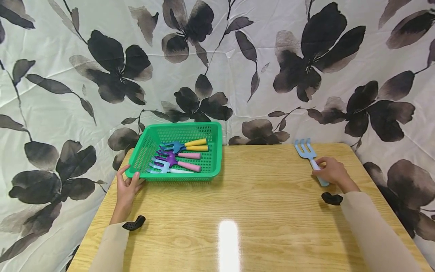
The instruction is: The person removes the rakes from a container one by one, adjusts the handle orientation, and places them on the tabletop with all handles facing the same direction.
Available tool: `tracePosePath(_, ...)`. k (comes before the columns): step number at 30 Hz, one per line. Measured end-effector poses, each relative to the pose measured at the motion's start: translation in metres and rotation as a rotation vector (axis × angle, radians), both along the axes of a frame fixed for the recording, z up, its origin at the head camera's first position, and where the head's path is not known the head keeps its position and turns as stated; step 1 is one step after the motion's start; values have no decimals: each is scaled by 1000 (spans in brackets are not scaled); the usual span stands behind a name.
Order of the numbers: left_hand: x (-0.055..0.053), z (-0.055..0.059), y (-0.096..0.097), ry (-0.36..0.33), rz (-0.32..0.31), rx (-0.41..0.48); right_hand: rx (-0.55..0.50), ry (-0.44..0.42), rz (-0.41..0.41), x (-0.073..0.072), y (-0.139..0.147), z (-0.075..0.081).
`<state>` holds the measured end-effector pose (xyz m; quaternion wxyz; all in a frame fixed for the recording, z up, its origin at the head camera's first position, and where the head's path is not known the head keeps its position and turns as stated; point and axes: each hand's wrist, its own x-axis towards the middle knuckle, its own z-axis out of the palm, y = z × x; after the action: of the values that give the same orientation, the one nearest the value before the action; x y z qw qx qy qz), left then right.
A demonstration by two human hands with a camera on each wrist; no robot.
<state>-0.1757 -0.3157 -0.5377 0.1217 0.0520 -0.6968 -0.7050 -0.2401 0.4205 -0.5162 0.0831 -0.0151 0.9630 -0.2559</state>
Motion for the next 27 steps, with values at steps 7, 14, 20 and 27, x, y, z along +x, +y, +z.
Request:
tracePosePath(7, 0, 0, -1, -5, 5, 11, 20, -1, 48, 0, 0, 7)
tracePosePath(14, 0, 1, 0, -5, -1, 15, 90, 17, 135, -14, -1, 36)
tracePosePath(20, -1, 0, 0, -1, 8, 6, 106, 32, 229, -25, -17, 72)
tracePosePath(27, -2, -2, 0, 9, 19, 1, 152, 56, 348, -38, -45, 97)
